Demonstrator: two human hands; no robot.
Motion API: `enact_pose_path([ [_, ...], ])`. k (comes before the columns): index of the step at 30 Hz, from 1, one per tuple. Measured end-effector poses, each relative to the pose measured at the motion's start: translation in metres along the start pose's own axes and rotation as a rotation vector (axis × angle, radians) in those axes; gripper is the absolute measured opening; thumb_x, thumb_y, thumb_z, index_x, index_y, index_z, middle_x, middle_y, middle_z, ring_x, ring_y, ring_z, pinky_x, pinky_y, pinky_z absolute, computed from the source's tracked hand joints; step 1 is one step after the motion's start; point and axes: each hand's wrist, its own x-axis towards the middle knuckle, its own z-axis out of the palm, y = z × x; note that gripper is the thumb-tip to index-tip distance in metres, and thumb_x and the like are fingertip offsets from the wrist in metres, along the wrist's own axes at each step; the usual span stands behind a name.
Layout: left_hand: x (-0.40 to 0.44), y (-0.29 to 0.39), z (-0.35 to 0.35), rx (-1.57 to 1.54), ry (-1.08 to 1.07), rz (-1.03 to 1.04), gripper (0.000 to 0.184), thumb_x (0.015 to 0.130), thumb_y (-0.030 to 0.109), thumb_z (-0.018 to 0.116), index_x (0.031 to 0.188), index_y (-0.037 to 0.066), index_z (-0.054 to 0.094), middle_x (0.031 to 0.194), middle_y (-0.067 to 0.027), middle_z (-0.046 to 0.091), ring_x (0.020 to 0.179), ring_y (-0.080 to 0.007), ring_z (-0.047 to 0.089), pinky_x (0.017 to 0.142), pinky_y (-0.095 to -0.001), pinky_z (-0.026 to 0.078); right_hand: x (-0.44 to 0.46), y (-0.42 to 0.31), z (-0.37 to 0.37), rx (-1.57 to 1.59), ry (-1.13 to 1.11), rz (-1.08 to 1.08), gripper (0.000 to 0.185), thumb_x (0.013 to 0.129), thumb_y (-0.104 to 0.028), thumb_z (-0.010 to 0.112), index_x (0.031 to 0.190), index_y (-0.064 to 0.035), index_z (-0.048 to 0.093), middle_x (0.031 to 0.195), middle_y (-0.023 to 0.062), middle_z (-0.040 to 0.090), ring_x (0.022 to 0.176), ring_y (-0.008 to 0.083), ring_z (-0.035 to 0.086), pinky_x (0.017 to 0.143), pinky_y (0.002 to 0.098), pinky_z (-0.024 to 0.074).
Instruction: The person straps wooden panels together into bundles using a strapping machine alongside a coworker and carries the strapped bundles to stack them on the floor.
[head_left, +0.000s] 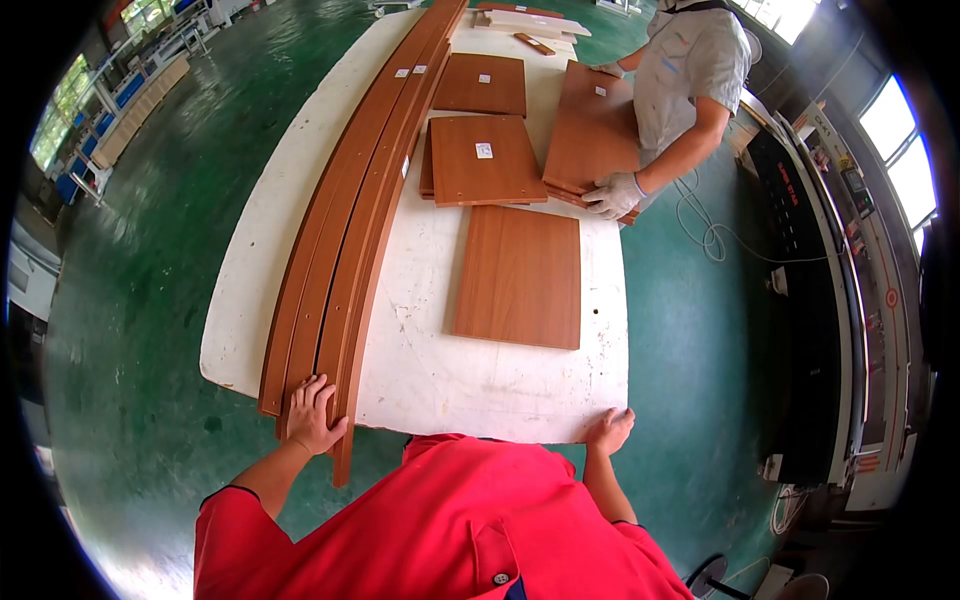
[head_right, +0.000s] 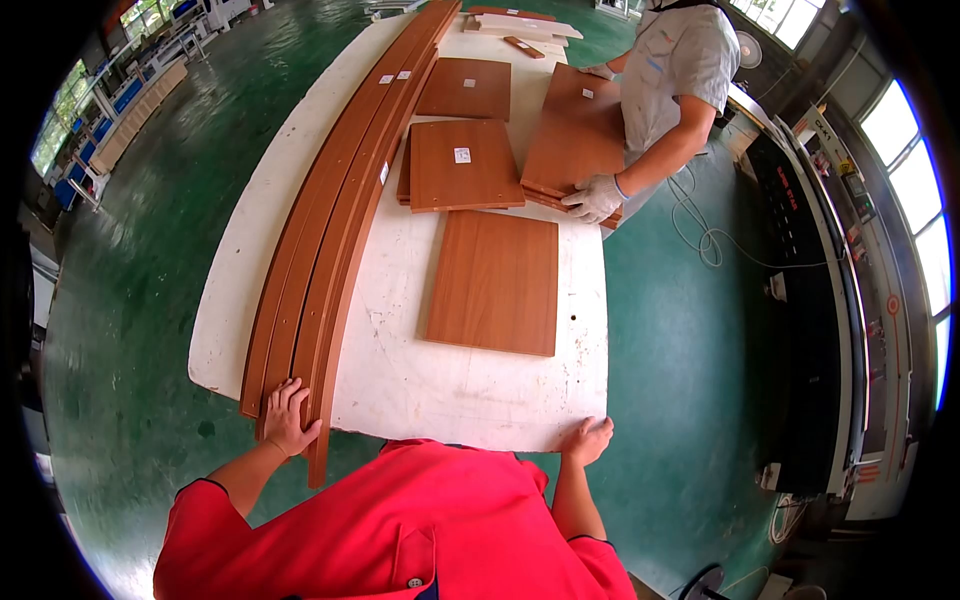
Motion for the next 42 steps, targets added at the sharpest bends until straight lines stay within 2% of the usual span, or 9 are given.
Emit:
enact_pose_path([
  [25,0.002,0.003,-0.003,0.002,-0.003,0.006,0.066,0.073,0.033,0.070,0.128,0.006,0.044,0.138,-0.0156,0.038,0.129,-0.0386,0.034,0.109,-0.0509,0.027,0.000,-0.003,-0.002,0.006,-0.020,0.006,0.049,0.092,-0.033,0.047,0.128,0.0011,0.047,0.123,0.0218,0.053,0.112,0.0392,0.050,0.094,0.0437,0.0417],
  [31,0.003,0.003,0.003,0.006,-0.004,0.010,0.067,0.074,0.032,0.070,0.129,0.005,0.043,0.139,-0.0173,0.039,0.128,-0.0400,0.035,0.108,-0.0515,0.027,0.007,0.019,0.003,0.115,-0.080,-0.030,0.047,0.094,-0.028,0.049,0.129,0.0024,0.045,0.124,0.0217,0.051,0.116,0.0371,0.049,0.096,0.0427,0.0402],
  [33,0.004,0.005,0.003,0.010,-0.011,0.014,0.067,0.074,0.032,0.069,0.130,0.005,0.043,0.139,-0.0175,0.039,0.128,-0.0403,0.035,0.108,-0.0517,0.026,-0.004,0.030,-0.004,0.214,-0.035,0.021,0.045,0.095,-0.027,0.049,0.129,0.0025,0.044,0.122,0.0214,0.051,0.113,0.0349,0.050,0.095,0.0412,0.0403],
  [37,0.002,0.003,0.005,0.008,-0.002,0.024,0.066,0.075,0.032,0.068,0.130,0.005,0.043,0.139,-0.0177,0.039,0.128,-0.0408,0.035,0.108,-0.0517,0.026,-0.056,0.084,-0.018,0.273,-0.096,0.185,0.044,0.097,-0.026,0.049,0.130,0.0028,0.043,0.120,0.0211,0.051,0.106,0.0307,0.051,0.091,0.0383,0.0407],
  [38,0.001,0.002,0.006,0.004,0.002,0.031,0.066,0.076,0.033,0.068,0.130,0.004,0.043,0.139,-0.0180,0.039,0.128,-0.0410,0.035,0.108,-0.0518,0.026,-0.078,0.101,-0.019,0.285,-0.076,0.205,0.042,0.096,-0.027,0.050,0.125,0.0036,0.047,0.112,0.0198,0.054,0.097,0.0299,0.053,0.087,0.0382,0.0422],
  [40,0.000,0.000,0.007,-0.002,0.010,0.037,0.066,0.076,0.034,0.068,0.129,0.004,0.043,0.139,-0.0183,0.039,0.128,-0.0410,0.035,0.108,-0.0519,0.026,-0.127,0.146,-0.019,0.244,-0.186,0.271,0.037,0.095,-0.028,0.052,0.112,0.0044,0.055,0.099,0.0177,0.060,0.090,0.0308,0.057,0.083,0.0390,0.0451],
  [42,-0.002,-0.003,0.009,-0.009,0.022,0.055,0.066,0.076,0.034,0.068,0.129,0.003,0.043,0.139,-0.0191,0.039,0.128,-0.0410,0.035,0.108,-0.0523,0.026,-0.189,0.260,0.021,0.227,-0.422,0.390,0.032,0.091,-0.026,0.057,0.100,0.0040,0.060,0.082,0.0123,0.063,0.077,0.0272,0.061,0.072,0.0378,0.0487],
])
